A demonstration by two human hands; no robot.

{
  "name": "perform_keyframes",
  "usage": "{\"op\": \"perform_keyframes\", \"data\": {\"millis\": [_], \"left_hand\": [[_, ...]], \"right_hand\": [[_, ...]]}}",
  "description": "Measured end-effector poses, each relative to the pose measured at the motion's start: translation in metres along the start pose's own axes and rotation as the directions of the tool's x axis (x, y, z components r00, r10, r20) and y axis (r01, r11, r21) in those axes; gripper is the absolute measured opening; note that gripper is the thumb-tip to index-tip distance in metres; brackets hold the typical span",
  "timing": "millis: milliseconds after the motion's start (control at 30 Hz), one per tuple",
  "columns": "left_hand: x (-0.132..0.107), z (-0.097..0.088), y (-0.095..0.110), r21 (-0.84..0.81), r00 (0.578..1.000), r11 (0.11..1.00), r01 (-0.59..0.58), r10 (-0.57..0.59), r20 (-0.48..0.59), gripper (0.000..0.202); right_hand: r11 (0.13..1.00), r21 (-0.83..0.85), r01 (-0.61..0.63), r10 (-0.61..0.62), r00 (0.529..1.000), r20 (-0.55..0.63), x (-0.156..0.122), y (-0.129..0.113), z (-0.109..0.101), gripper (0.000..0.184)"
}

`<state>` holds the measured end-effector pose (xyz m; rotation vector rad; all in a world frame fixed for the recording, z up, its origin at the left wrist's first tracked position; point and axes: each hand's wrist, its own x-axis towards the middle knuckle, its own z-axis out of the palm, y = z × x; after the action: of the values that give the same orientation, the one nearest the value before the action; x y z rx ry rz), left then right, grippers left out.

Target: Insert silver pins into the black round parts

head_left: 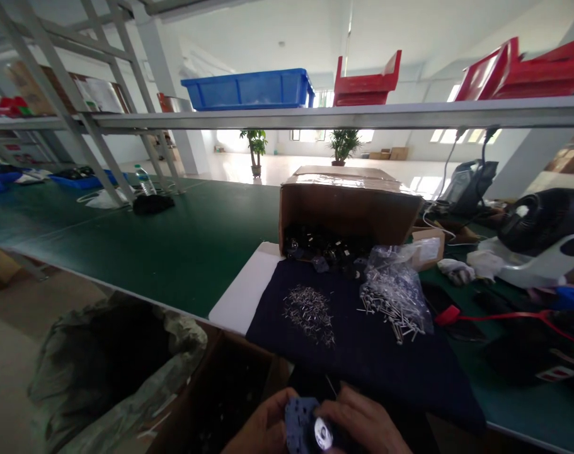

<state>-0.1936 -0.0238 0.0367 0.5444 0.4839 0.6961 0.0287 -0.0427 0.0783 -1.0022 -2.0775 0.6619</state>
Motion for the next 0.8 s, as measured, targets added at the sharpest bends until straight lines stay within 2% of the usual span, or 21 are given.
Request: {"op": "perform_keyframes", "data": {"millis": [67, 133, 233, 300, 367, 567, 667, 800], "left_hand": [[0.000, 0.005, 0.001, -0.044, 0.999, 0.999, -0.011, 0.012, 0.038, 0.050], [0.001, 0.010, 0.001, -0.099, 0.996, 0.995, -0.017, 0.026, 0.089, 0.051], [0.004, 0.014, 0.001, -0.178, 0.991, 0.982, -0.059, 0.079, 0.106, 0.059], [0.006, 0.016, 0.002, -0.203, 0.988, 0.975, -0.092, 0.115, 0.101, 0.057], [0.007, 0.017, 0.003, -0.205, 0.985, 0.974, -0.097, 0.124, 0.121, 0.054], [0.009, 0.019, 0.005, -0.203, 0.982, 0.974, -0.105, 0.134, 0.135, 0.050], [0.008, 0.019, 0.004, -0.209, 0.987, 0.972, -0.104, 0.127, 0.101, 0.049], [0.008, 0.019, 0.003, -0.210, 0.990, 0.971, -0.111, 0.127, 0.065, 0.049]], "right_hand": [[0.998, 0.052, 0.025, -0.028, 0.998, 0.058, 0.009, -0.002, -0.009, 0.040], [1.000, 0.010, 0.023, -0.023, 0.998, 0.059, 0.019, 0.004, -0.022, 0.037], [0.956, -0.291, -0.038, 0.021, 0.998, -0.059, 0.037, 0.022, -0.043, 0.027], [0.881, -0.474, -0.011, -0.007, 0.999, -0.035, 0.049, 0.035, -0.052, 0.025], [0.820, -0.570, 0.051, -0.033, 0.999, 0.042, 0.060, 0.045, -0.057, 0.021], [0.778, -0.610, 0.147, -0.023, 0.978, 0.206, 0.073, 0.053, -0.056, 0.017], [0.754, -0.632, 0.179, -0.033, 0.971, 0.235, 0.074, 0.055, -0.055, 0.015], [0.730, -0.642, 0.235, -0.075, 0.961, 0.266, 0.075, 0.055, -0.056, 0.023]]}}
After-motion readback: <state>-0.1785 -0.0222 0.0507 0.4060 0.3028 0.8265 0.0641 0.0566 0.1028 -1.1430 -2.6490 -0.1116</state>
